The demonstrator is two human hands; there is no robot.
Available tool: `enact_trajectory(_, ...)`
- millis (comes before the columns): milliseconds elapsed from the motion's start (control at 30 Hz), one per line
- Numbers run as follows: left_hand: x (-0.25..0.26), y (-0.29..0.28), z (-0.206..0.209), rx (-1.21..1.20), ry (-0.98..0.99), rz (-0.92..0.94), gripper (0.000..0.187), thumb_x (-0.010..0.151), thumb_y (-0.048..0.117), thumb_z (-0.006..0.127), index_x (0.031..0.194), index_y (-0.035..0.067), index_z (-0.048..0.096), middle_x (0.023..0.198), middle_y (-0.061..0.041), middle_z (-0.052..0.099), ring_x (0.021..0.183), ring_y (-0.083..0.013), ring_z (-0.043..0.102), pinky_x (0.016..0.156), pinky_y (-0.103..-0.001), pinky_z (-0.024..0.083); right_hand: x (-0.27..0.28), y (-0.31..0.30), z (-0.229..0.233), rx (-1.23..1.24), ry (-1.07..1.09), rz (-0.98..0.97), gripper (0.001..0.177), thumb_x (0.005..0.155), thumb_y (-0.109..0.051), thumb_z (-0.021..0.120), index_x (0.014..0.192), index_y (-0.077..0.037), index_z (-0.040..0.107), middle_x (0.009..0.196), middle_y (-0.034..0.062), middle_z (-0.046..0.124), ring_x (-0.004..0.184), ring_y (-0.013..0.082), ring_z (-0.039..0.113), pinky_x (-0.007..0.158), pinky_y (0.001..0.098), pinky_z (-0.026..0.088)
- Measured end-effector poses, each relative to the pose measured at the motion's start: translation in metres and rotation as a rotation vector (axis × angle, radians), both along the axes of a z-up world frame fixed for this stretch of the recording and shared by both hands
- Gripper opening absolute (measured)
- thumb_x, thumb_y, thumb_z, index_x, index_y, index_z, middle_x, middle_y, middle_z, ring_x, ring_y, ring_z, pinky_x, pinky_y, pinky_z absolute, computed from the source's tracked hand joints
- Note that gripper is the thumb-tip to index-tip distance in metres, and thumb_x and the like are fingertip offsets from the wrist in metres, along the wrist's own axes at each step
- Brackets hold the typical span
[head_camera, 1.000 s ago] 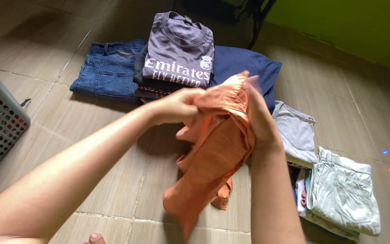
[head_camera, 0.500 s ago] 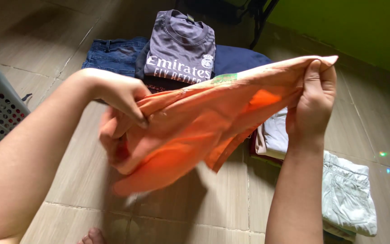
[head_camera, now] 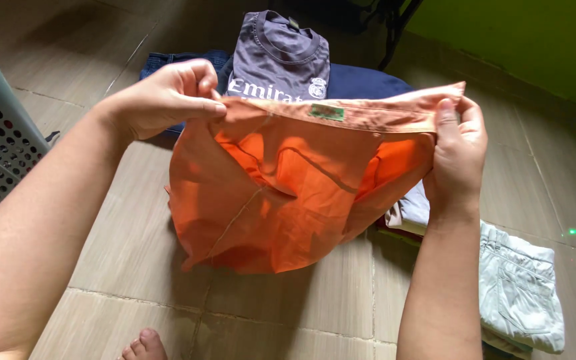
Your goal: Folding various items of laundry and placing them in a stack on the floor.
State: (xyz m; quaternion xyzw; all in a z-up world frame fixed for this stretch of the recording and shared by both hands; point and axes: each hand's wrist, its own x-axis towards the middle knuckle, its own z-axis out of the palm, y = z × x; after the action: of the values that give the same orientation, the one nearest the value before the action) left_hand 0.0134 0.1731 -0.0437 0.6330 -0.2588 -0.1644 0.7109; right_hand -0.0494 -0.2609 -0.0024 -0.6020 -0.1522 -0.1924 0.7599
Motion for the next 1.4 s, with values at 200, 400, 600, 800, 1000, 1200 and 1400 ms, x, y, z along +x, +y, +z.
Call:
enact_trajectory(200,-0.026,0.003,0.027,-0.207,0.101,0.217,0.013,0.098,0.009,0.068,0.110,0.007,0.071,0.105,-0.001,0.073,0.097,-0.0125,0.072,0.085,-0.032,0.061,-0.005,0.012,-0.008,-0.091,0.106,0.132,0.033,0.104,-0.002,0.062,0.134,-0.012,0.053,0.109,0.0081,0.068,0.097,0.0133,0.067,0.088,0.0291,0.059)
enact_trajectory(400,0.001,0.033,0.001,0.357,-0.363,0.537,0.037,0.092,0.013,0.073,0.127,0.003,0.074,0.103,-0.006,0.076,0.093,-0.0161,0.070,0.084,-0.031,0.058,0.000,0.028,-0.014,-0.384,0.173,-0.002,0.027,0.095,0.002,0.070,0.119,-0.006,0.059,0.105,0.0057,0.074,0.093,0.0080,0.068,0.080,0.0215,0.055)
enact_trajectory(600,-0.009,0.010,-0.007,0.825,-0.012,0.590,0.039,0.079,0.028,0.084,0.101,-0.003,0.076,0.088,-0.011,0.072,0.071,-0.0153,0.065,0.067,-0.034,0.054,0.026,0.022,-0.059,-0.411,0.105,-0.261,0.012,0.095,-0.002,0.079,0.101,-0.001,0.069,0.093,0.0028,0.073,0.080,0.0068,0.066,0.072,0.0200,0.054)
enact_trajectory(800,0.020,0.020,-0.096,0.220,0.874,0.332,0.033,0.091,0.035,0.080,0.084,0.005,0.066,0.065,-0.002,0.056,0.049,-0.0087,0.045,0.050,-0.023,0.045,0.032,0.033,-0.093,-0.492,0.140,-0.405,0.016,0.102,-0.014,0.077,0.097,0.001,0.071,0.087,-0.0001,0.068,0.073,0.0046,0.056,0.065,0.0209,0.048)
enact_trajectory(1000,0.001,-0.047,-0.103,-0.096,0.639,0.330,0.016,0.093,0.009,0.069,0.105,-0.001,0.066,0.083,-0.004,0.074,0.068,-0.0088,0.070,0.065,-0.022,0.061,0.012,0.101,-0.115,-0.324,0.521,-0.085,0.017,0.096,-0.017,0.071,0.098,-0.001,0.075,0.079,0.0001,0.070,0.061,0.0058,0.055,0.053,0.0221,0.042)
enact_trajectory(1200,-0.020,-0.118,-0.084,-0.028,0.571,0.303,0.019,0.095,0.013,0.067,0.101,-0.004,0.074,0.094,-0.009,0.075,0.077,-0.0123,0.072,0.071,-0.027,0.065,0.010,0.143,-0.162,-0.122,0.435,0.026,0.015,0.094,-0.011,0.073,0.104,0.000,0.074,0.090,0.0004,0.073,0.076,0.0049,0.062,0.068,0.0197,0.049)
enact_trajectory(1400,-0.023,-0.126,-0.118,-0.056,0.286,0.298,0.015,0.085,0.013,0.078,0.093,0.001,0.074,0.085,-0.007,0.076,0.072,-0.0125,0.073,0.064,-0.027,0.062,0.003,0.146,-0.174,-0.262,0.295,-0.108,0.015,0.094,-0.006,0.072,0.105,0.003,0.072,0.097,0.0034,0.075,0.086,0.0061,0.066,0.079,0.0219,0.056)
